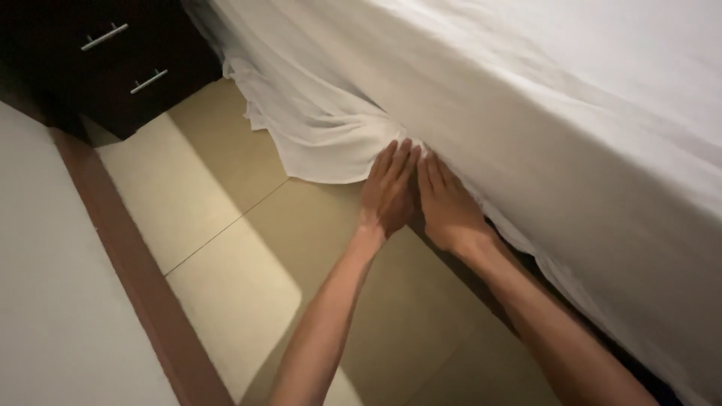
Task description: The person tucks a white bedsheet under the mattress of a single bed. They start at the head of the bed and work their way along the side, pulling the fabric tight and tucking it underneath the mattress by hand.
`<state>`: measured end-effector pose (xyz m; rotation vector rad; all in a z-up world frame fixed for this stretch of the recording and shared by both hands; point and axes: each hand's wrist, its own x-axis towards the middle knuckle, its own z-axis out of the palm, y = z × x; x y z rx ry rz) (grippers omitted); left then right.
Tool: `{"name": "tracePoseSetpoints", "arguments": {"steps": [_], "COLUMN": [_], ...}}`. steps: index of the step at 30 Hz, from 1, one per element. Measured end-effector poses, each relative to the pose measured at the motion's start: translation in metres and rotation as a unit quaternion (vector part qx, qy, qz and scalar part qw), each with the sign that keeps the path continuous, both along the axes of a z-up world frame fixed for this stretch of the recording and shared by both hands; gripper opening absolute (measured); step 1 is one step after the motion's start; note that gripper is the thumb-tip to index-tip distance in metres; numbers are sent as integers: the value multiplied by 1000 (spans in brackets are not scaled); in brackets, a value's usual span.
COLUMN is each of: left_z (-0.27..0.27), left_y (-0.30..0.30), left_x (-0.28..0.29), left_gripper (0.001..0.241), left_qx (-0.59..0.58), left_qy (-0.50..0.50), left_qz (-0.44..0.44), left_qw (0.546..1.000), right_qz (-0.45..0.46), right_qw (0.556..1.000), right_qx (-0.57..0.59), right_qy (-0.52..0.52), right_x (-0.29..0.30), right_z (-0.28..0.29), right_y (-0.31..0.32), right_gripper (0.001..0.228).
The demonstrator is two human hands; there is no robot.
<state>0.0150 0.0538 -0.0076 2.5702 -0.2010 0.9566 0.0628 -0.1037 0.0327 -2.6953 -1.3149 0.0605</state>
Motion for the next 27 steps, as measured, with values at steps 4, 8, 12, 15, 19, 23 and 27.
{"name": "tracePoseSetpoints", "arguments": {"steps": [4,8,12,15,19,23,27], "left_z": [-12,-4,-6,-17,-13,-12,-18], "left_y": [-6,-8,-7,1,11,-5,-4], "left_x": [15,21,25,30,31,17,11], "left_gripper": [56,49,49,56,59,67,64], "left_qx": [21,4,-20,22,96,103,103], "left_qy": [-14,-13,-1,50,74,78,67], "left_qz": [48,58,59,57,28,64,1], "left_qw": [999,998,998,997,992,990,992], "right_qz": [21,-19,3,-1,-22,8,16], "right_qw": [999,998,1000,999,993,998,995], "right_qx": [7,-4,-17,19,-14,0,-73], "right_qy": [-24,54,9,-32,-115,-67,-62], "right_x": [5,7,17,9,2,-9,-1], "right_z": [-3,8,-7,-12,-25,-16,-12], "right_y": [0,7,7,4,1,-11,-15], "right_gripper": [77,82,82,81,83,85,80]}}
